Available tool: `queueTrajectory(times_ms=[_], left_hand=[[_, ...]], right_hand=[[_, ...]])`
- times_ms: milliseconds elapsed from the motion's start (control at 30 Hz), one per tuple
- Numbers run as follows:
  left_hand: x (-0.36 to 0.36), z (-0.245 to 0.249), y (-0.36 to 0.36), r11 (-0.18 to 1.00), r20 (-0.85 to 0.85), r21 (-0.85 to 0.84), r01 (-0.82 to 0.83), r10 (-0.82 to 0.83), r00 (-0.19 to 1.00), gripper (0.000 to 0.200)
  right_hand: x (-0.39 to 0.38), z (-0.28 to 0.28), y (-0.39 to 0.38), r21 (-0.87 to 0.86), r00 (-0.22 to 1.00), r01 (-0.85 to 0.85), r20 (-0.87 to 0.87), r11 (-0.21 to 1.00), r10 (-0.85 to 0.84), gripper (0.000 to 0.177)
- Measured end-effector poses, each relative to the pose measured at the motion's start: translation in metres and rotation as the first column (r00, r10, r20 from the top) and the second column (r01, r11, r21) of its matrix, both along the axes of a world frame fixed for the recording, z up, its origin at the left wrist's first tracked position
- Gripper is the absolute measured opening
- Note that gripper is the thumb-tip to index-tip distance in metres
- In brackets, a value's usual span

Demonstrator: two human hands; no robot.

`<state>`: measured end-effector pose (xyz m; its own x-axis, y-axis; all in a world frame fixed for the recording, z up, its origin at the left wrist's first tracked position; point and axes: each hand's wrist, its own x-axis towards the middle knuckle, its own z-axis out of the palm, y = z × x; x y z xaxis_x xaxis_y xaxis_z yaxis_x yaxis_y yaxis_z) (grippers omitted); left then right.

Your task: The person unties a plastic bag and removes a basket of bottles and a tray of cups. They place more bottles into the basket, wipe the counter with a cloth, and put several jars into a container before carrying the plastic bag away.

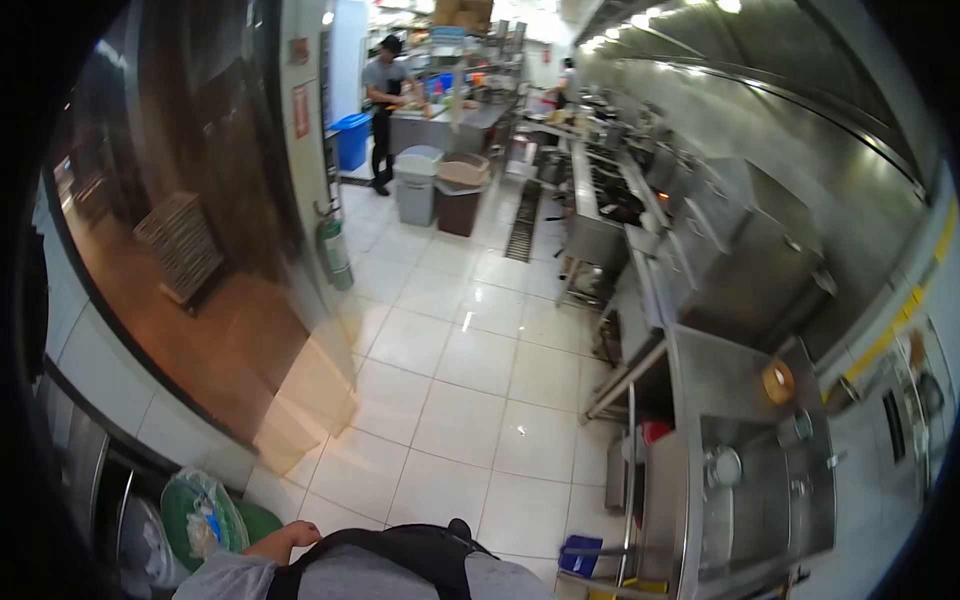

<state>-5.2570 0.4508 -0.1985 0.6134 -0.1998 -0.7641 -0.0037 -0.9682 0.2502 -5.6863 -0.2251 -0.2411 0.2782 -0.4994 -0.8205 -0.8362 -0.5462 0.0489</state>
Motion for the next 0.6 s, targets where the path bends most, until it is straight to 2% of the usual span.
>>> queueTrajectory(times_ms=[33, 67, 100, 133, 167, 200, 300, 333, 400, 433, 467, 500, 533, 567, 600], left_hand=[[0.009, -0.005, -0.003, 0.999, -0.052, 0.0, 0.034, -0.034, 0.998, 0.04], [0.014, -0.009, -0.008, 0.998, -0.009, -0.057, -0.007, 0.007, 1.0, 0.037], [0.02, -0.01, -0.016, 0.997, -0.02, -0.056, -0.052, 0.051, 0.999, 0.037], [0.03, -0.005, -0.03, 0.988, 0.013, -0.086, -0.125, 0.126, 0.992, 0.037], [0.038, 0.001, -0.04, 0.973, 0.043, -0.116, -0.2, 0.206, 0.978, 0.036], [0.047, -0.007, -0.048, 0.96, 0.026, -0.111, -0.257, 0.261, 0.965, 0.035], [0.085, -0.03, -0.062, 0.966, -0.01, -0.129, -0.222, 0.223, 0.975, 0.034], [0.102, -0.036, -0.067, 0.952, -0.015, -0.131, -0.278, 0.278, 0.96, 0.034], [0.143, -0.045, -0.071, 0.955, -0.005, -0.07, -0.29, 0.29, 0.957, 0.033], [0.165, -0.046, -0.071, 0.945, -0.003, -0.064, -0.32, 0.32, 0.947, 0.033], [0.193, -0.047, -0.073, 0.957, -0.069, -0.008, -0.29, 0.289, 0.955, 0.036], [0.231, -0.053, -0.075, 0.967, -0.129, 0.04, -0.252, 0.255, 0.958, 0.038], [0.263, -0.069, -0.069, 0.974, -0.172, 0.067, -0.215, 0.223, 0.959, 0.04], [0.306, -0.081, -0.061, 0.973, -0.174, 0.065, -0.222, 0.23, 0.957, 0.04], [0.353, -0.096, -0.056, 0.978, -0.181, 0.101, -0.185, 0.201, 0.963, 0.038]], right_hand=[[0.07, 0.007, -0.037, -0.059, 0.992, -0.127, -0.005, 0.99, 0.127, 0.042], [0.141, 0.016, -0.069, -0.135, 0.978, -0.203, 0.022, 0.97, 0.208, 0.045], [0.226, 0.01, -0.094, -0.249, 0.906, -0.31, 0.216, 0.918, 0.365, 0.046], [0.312, 0.047, -0.097, -0.243, 0.906, -0.1, 0.378, 0.965, 0.189, 0.045], [0.388, 0.026, -0.124, -0.392, 0.703, -0.271, 0.544, 0.879, 0.459, 0.041], [0.472, 0.064, -0.107, -0.356, 0.664, -0.132, 0.661, 0.925, 0.349, 0.037], [0.673, 0.133, -0.061, -0.187, 0.452, -0.243, 0.846, 0.952, 0.281, 0.029], [0.718, 0.139, -0.044, -0.189, 0.439, -0.297, 0.843, 0.936, 0.309, 0.029], [0.8, 0.142, -0.012, -0.034, 0.358, -0.388, 0.916, 0.921, 0.184, 0.028], [0.827, 0.124, -0.006, -0.111, 0.36, -0.454, 0.885, 0.884, 0.296, 0.027], [0.84, 0.091, -0.014, -0.192, 0.346, -0.511, 0.847, 0.838, 0.404, 0.025], [0.844, 0.066, -0.019, -0.228, 0.432, -0.51, 0.766, 0.829, 0.477, 0.031], [0.838, 0.047, -0.028, -0.187, 0.453, -0.578, 0.736, 0.795, 0.503, 0.029], [0.83, -0.078, -0.092, 0.003, 0.558, -0.639, 0.69, 0.77, 0.46, 0.031], [0.829, -0.072, -0.1, 0.02, 0.61, -0.683, 0.565, 0.73, 0.556, 0.031]])
